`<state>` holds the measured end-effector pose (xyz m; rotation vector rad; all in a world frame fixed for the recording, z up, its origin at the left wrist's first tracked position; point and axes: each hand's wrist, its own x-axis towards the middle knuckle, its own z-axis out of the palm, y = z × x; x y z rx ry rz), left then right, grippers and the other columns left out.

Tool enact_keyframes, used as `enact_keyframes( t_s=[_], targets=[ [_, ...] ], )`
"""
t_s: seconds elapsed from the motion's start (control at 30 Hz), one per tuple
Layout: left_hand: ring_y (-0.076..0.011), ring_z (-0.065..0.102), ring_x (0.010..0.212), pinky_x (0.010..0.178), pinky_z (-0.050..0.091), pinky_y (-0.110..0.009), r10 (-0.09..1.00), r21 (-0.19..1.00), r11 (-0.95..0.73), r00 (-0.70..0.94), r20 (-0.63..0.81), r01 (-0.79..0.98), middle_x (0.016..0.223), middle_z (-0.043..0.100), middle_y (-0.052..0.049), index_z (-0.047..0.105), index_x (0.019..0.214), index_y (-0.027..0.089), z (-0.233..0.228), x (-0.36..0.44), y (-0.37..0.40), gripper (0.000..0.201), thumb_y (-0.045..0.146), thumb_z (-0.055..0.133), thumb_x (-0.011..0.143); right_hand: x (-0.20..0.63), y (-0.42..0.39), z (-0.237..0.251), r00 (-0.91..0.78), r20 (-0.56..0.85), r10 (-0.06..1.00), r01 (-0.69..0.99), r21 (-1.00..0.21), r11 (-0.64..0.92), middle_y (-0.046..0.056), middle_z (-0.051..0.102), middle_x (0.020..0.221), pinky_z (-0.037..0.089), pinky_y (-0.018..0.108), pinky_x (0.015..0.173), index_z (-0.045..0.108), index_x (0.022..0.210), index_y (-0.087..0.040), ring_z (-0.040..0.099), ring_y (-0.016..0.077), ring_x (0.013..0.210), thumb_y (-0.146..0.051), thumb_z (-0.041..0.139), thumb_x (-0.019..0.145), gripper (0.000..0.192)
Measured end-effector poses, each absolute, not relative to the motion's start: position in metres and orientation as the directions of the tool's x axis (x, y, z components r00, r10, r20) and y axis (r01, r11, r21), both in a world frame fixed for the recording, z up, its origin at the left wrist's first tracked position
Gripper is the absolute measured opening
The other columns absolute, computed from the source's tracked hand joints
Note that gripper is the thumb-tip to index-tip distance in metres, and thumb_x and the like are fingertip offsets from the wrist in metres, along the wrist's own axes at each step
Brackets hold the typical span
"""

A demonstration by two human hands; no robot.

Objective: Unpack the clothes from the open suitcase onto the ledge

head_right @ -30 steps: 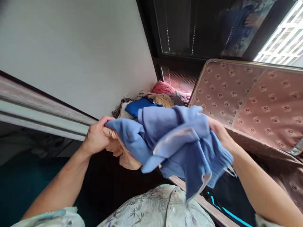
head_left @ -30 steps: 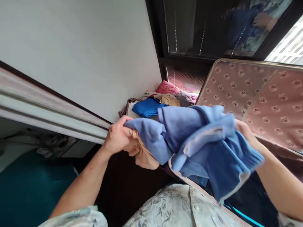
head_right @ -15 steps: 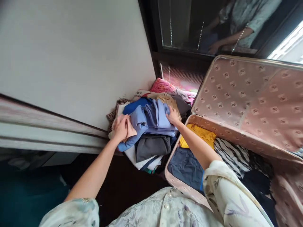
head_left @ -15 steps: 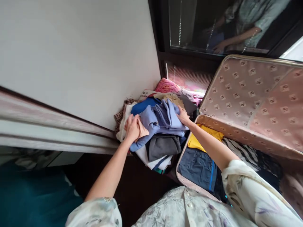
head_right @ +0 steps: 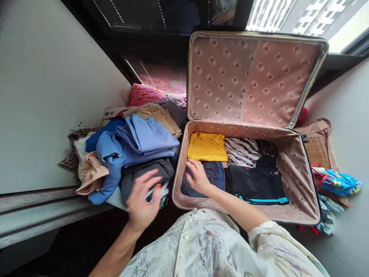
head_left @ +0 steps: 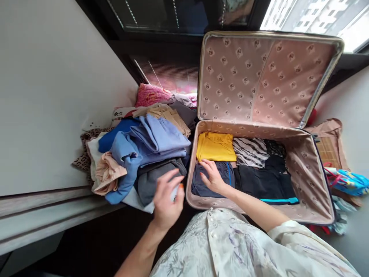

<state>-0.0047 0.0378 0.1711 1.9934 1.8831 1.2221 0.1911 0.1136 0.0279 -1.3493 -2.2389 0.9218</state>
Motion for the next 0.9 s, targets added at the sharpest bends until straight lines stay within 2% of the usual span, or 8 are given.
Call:
enact_keyframes(
  t_s=[0.07, 0.17, 0.27, 0.4, 0.53, 0.63, 0.77, 0.9],
  targets=[
    [-0.0209, 0.066, 0.117, 0.102, 0.057, -0.040, 0.951, 0.702, -0.262, 0.052, 0.306, 0.662, 0.125, 0.068, -0.005, 0.067, 0.115, 0.027, 0.141, 0.030, 0.046, 0.026, 0.013, 0.056, 0.095, 0.242, 0.115, 0.002, -0.357, -0.140, 0.924, 0.752, -0.630, 0.195, 0.010, 0.057, 0.146, 0.045, 0.048, 0.115, 0.054, 0.144, -0.033, 0.052, 0.0305, 0.137, -0.031, 0.051, 0.090, 0.055],
    [-0.0219, 0.067, 0.112, 0.101, 0.056, -0.038, 0.957, 0.811, -0.159, 0.290, -0.014, 0.563, 0.115, 0.069, -0.009, 0.068, 0.111, 0.022, 0.089, 0.071, 0.057, 0.023, 0.015, 0.055, 0.093, 0.322, 0.125, -0.027, -0.155, -0.227, 0.961, 0.841, -0.540, 0.008, 0.020, 0.056, 0.142, 0.044, 0.056, 0.111, 0.056, 0.141, -0.021, 0.051, 0.0384, 0.133, -0.026, 0.051, 0.086, 0.055],
    [-0.0254, 0.065, 0.114, 0.104, 0.052, -0.041, 0.812, 0.780, -0.076, 0.493, -0.312, 0.621, 0.118, 0.067, -0.012, 0.067, 0.120, 0.020, 0.047, 0.099, 0.058, 0.031, 0.019, 0.060, 0.090, 0.390, 0.135, -0.043, 0.037, -0.323, 0.946, 0.912, -0.376, -0.164, 0.024, 0.051, 0.147, 0.042, 0.054, 0.110, 0.048, 0.148, -0.015, 0.047, 0.0396, 0.135, -0.030, 0.054, 0.087, 0.063],
    [-0.0296, 0.061, 0.122, 0.108, 0.047, -0.046, 0.634, 0.663, -0.096, 0.559, -0.534, 0.742, 0.130, 0.061, -0.015, 0.061, 0.133, 0.018, 0.019, 0.126, 0.049, 0.042, 0.024, 0.060, 0.092, 0.422, 0.158, -0.062, 0.168, -0.393, 0.904, 0.939, -0.215, -0.268, 0.025, 0.040, 0.156, 0.038, 0.047, 0.112, 0.036, 0.156, -0.014, 0.042, 0.0371, 0.139, -0.046, 0.063, 0.088, 0.079],
    [-0.0292, 0.061, 0.121, 0.105, 0.048, -0.043, 0.583, 0.617, -0.091, 0.544, -0.604, 0.781, 0.130, 0.060, -0.014, 0.060, 0.134, 0.018, 0.011, 0.151, 0.040, 0.041, 0.025, 0.057, 0.094, 0.400, 0.189, -0.086, 0.104, -0.404, 0.909, 0.937, -0.266, -0.225, 0.027, 0.020, 0.167, 0.028, 0.051, 0.117, 0.024, 0.162, -0.016, 0.025, 0.0396, 0.150, -0.054, 0.073, 0.083, 0.100],
    [-0.0278, 0.063, 0.118, 0.103, 0.049, -0.041, 0.591, 0.640, -0.074, 0.550, -0.590, 0.765, 0.127, 0.061, -0.014, 0.060, 0.133, 0.019, 0.009, 0.167, 0.037, 0.039, 0.026, 0.056, 0.094, 0.391, 0.209, -0.097, 0.063, -0.428, 0.902, 0.918, -0.330, -0.221, 0.025, 0.016, 0.169, 0.025, 0.056, 0.117, 0.034, 0.158, -0.019, 0.019, 0.0410, 0.151, -0.042, 0.077, 0.082, 0.091],
    [-0.0259, 0.065, 0.114, 0.104, 0.050, -0.040, 0.652, 0.682, -0.038, 0.536, -0.537, 0.731, 0.122, 0.064, -0.015, 0.062, 0.129, 0.016, 0.007, 0.178, 0.035, 0.037, 0.024, 0.055, 0.094, 0.415, 0.233, -0.088, 0.105, -0.407, 0.907, 0.808, -0.496, -0.317, 0.021, 0.049, 0.151, 0.035, 0.047, 0.110, 0.062, 0.131, -0.016, 0.041, 0.0317, 0.137, -0.016, 0.061, 0.088, 0.043],
    [-0.0241, 0.068, 0.107, 0.100, 0.054, -0.038, 0.693, 0.692, 0.023, 0.487, -0.531, 0.721, 0.119, 0.067, -0.014, 0.065, 0.126, 0.016, 0.001, 0.179, 0.037, 0.036, 0.022, 0.057, 0.091, 0.465, 0.264, -0.049, 0.155, -0.352, 0.923, 0.744, -0.573, -0.344, 0.010, 0.070, 0.110, 0.044, 0.031, 0.092, 0.065, 0.118, -0.011, 0.056, 0.0178, 0.099, -0.010, 0.045, 0.090, 0.035]
  ],
)
